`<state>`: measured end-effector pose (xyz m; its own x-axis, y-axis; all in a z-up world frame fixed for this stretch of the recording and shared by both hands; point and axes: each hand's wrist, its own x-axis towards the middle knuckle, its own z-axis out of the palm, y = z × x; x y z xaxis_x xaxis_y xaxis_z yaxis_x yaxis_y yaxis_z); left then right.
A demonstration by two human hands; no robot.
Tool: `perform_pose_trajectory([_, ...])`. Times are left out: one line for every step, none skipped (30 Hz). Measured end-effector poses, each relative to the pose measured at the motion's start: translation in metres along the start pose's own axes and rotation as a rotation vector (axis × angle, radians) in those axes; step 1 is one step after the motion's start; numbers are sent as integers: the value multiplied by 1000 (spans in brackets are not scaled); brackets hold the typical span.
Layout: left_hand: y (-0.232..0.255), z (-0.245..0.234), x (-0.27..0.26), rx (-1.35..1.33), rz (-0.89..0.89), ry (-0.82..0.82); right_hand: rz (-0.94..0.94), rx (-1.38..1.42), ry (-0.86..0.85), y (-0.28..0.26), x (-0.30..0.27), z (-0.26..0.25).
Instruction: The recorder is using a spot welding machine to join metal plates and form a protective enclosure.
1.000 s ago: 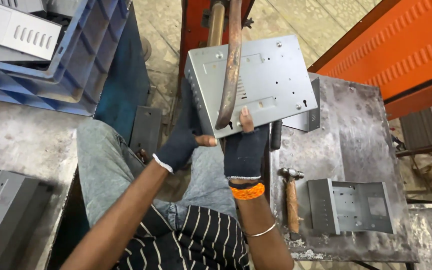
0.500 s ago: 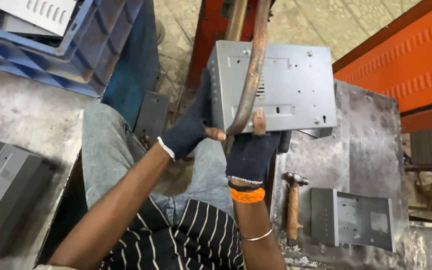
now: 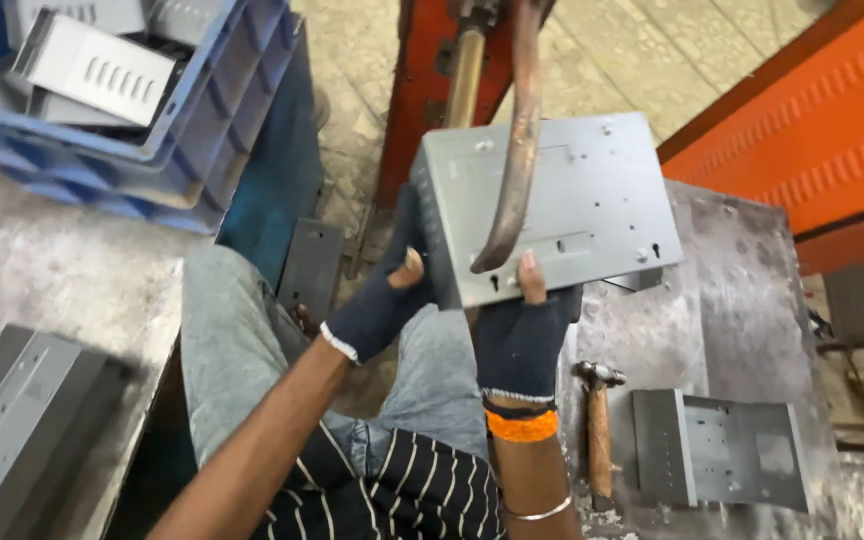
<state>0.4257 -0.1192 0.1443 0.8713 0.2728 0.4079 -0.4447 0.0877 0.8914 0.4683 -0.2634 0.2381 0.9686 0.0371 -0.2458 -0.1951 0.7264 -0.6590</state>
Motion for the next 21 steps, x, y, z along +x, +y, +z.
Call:
perform_pose_trajectory([-7,-4,1,26,-26,143,-34,-65,-179,-3,-5,-10])
perform_pose_trajectory([-14,-8,2,52,-54,286,-65,-132,-357,-5,-10,-21])
perform_pose_trajectory([-1,-8,2,46,-64,277,-69,-135,-343,-8,1,-33])
perform_pose_trajectory([13,-8,3,50,-83,285,23,-155,-259,-11,11,-45])
perform_pose_trajectory([27,-10,7,59,-94,292,114,-169,-183,-13,24,-54])
perform_pose_trajectory([38,-8,1,57,-97,283,108,-166,-176,-16,26,-56])
perform_pose_trajectory([48,-5,-1,90,-51,226,114,-227,-179,-20,31,-56])
perform_pose_trajectory([58,-3,-3,124,-5,169,120,-288,-182,-24,35,-56])
perform_pose_trajectory([56,-2,-5,126,-4,164,118,-283,-181,-25,49,-68])
perform_pose_trajectory([55,-1,-8,122,9,136,127,-329,-185,-25,63,-81])
perform_pose_trajectory([54,-2,-9,122,26,110,137,-372,-195,-23,80,-91])
perform_pose_trajectory([54,-4,-5,130,32,107,136,-364,-201,-24,89,-89])
perform_pose_trajectory([53,-2,-5,115,48,96,140,-387,-186,-29,96,-91])
perform_pose_trajectory([51,0,-4,100,64,85,144,-411,-171,-33,104,-94])
perform_pose_trajectory([55,6,-3,96,65,88,143,-416,-171,-34,110,-95])
perform_pose_trajectory([60,13,-2,96,62,136,119,-449,-208,-35,116,-96])
perform_pose_trajectory([65,18,0,97,58,185,96,-482,-244,-35,123,-96])
perform_pose_trajectory([66,23,1,94,58,189,97,-487,-245,-41,114,-87])
perform_pose_trajectory([68,27,0,67,61,234,96,-517,-210,-44,103,-80])
perform_pose_trajectory([70,31,-1,41,65,280,96,-548,-175,-48,93,-72])
perform_pose_trajectory([65,32,-1,39,59,285,101,-553,-173,-66,66,-46])
